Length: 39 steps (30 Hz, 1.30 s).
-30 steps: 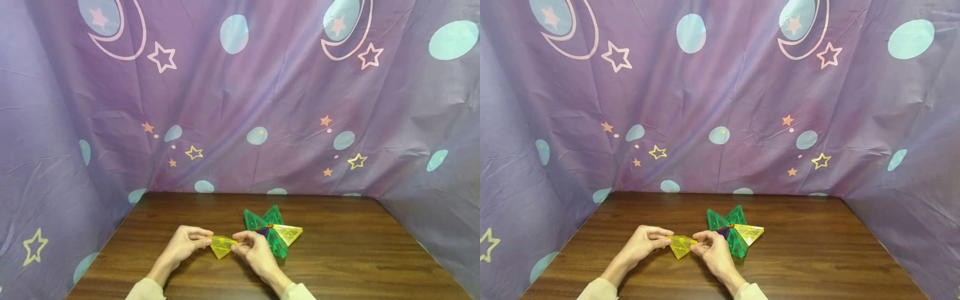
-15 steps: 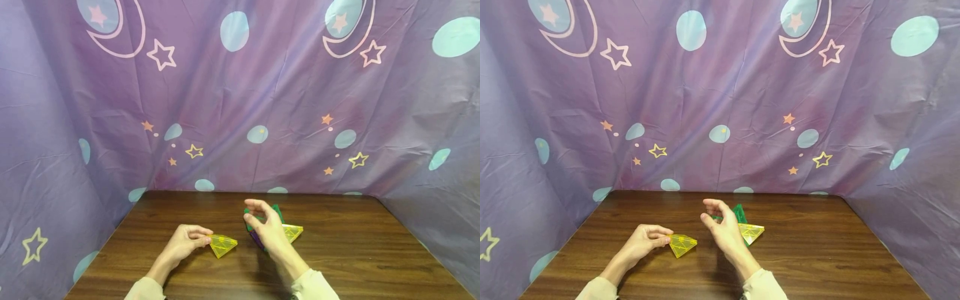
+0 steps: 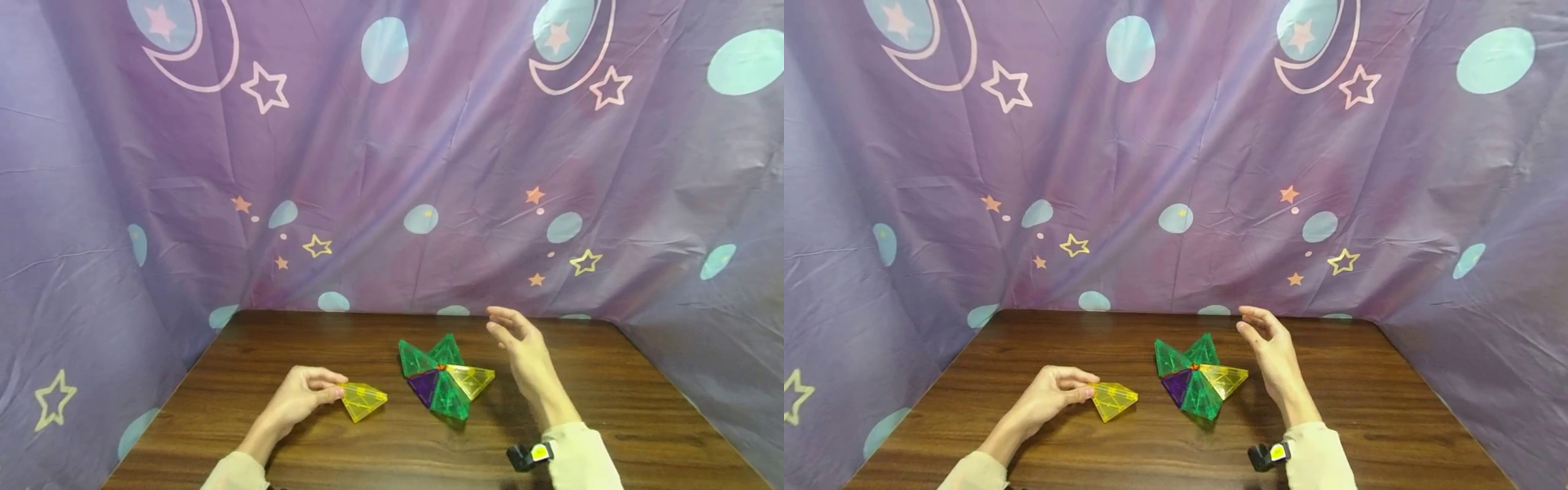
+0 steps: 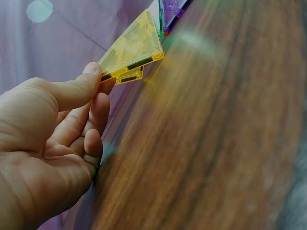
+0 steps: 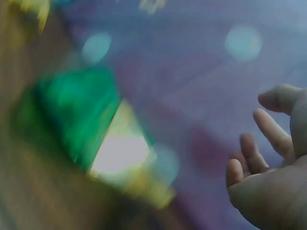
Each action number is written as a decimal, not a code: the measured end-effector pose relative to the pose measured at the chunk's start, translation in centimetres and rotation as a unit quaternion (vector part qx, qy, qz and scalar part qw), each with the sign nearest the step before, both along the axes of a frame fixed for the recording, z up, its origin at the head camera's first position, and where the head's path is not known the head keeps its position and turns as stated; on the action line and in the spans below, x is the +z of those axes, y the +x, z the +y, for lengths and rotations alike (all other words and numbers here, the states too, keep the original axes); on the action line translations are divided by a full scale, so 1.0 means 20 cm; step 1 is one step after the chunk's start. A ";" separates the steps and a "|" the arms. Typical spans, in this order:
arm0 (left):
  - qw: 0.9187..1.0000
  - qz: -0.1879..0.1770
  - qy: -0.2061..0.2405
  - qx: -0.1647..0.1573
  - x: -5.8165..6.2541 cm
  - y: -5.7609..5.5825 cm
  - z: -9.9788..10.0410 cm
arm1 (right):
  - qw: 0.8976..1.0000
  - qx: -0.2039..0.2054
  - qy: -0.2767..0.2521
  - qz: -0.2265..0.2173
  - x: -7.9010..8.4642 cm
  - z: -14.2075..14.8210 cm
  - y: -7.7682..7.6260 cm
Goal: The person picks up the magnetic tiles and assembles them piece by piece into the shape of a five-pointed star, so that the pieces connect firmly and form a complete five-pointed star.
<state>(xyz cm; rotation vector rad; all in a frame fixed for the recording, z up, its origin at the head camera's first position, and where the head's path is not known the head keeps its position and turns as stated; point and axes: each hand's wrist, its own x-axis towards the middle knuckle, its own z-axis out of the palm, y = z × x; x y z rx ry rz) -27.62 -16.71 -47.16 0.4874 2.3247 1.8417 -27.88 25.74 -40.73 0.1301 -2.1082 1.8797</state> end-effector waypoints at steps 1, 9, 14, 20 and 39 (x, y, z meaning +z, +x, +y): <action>1.000 0.001 0.000 -0.001 0.00 0.00 0.00 | 1.000 0.006 0.010 -0.017 -0.06 0.03 -0.02; 1.000 0.000 0.002 0.017 0.01 0.00 0.00 | 0.992 0.058 0.074 -0.086 -0.37 0.15 -0.08; 0.998 -0.004 0.007 0.055 0.02 0.02 0.03 | 0.990 0.096 0.072 -0.077 -0.39 0.12 -0.09; 0.995 -0.012 0.034 0.093 0.00 0.01 0.11 | 0.985 0.133 0.064 -0.084 -0.40 0.08 -0.07; 0.992 -0.012 0.065 0.105 0.01 0.00 0.33 | 0.982 0.138 0.097 -0.085 -0.41 -0.09 -0.04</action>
